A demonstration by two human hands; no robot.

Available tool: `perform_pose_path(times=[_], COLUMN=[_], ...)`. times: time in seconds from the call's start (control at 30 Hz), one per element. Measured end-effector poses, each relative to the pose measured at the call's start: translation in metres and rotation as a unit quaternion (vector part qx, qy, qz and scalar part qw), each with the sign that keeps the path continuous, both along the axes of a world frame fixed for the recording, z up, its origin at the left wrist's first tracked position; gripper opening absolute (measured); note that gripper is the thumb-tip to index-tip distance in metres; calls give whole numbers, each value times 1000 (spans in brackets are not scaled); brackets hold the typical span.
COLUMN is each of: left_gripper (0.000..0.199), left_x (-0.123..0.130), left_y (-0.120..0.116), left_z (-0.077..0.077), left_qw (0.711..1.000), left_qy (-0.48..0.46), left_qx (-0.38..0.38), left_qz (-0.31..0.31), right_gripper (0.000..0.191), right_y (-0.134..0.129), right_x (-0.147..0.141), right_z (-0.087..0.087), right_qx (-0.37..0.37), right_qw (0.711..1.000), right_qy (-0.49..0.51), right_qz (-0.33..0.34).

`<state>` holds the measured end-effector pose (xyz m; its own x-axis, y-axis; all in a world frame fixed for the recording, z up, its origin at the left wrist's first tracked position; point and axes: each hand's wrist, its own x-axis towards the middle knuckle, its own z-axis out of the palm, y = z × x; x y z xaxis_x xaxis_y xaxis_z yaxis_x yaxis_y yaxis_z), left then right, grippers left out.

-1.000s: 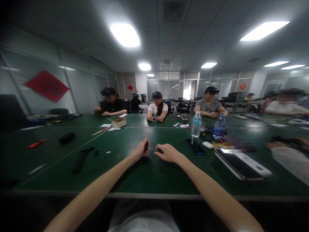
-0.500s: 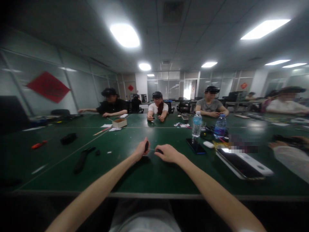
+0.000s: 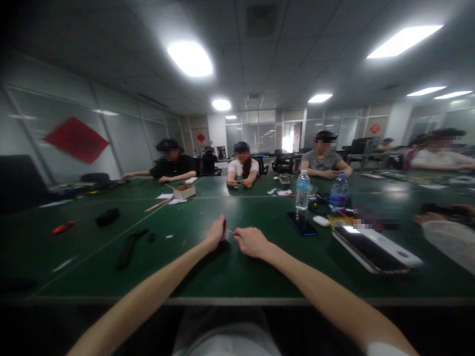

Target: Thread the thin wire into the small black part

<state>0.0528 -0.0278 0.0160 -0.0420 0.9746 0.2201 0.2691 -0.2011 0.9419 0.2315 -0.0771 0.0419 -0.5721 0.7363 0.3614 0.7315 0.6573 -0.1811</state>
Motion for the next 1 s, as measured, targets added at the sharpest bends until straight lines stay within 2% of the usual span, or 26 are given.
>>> perform_pose_path(times=[0.13,0.3,0.47,0.6,0.7,0.77,0.9,1.0], left_gripper=[58,59,60,60,62,61,57,56], left_x=[2,3,4,4,8,11,12,6], left_y=[5,6,6,5,3,2,4,7], left_z=[-4,-3,-1,-2,-5,-6,-7,-3], left_qw=[998,996,994,994,998,999,998,996], left_qy=[-32,-25,-25,-31,-6,-1,-36,-63], left_qx=[-24,-27,-39,-44,-33,-34,-56,-68], left_qz=[39,77,99,92,60,38,14,3], right_gripper=[30,34,36,35,35,34,38,36], right_y=[-2,-1,-1,7,22,34,56,70], right_x=[-13,-22,-25,-23,-10,4,40,63], right_z=[-13,-21,-28,-30,-23,-15,-4,-3], right_qx=[-18,-48,-51,-58,-67,-45,-16,13], right_qw=[998,993,991,989,978,971,959,948], right_qy=[25,47,64,93,131,163,214,220], right_qz=[-53,-93,-106,-103,-148,-167,-183,-231])
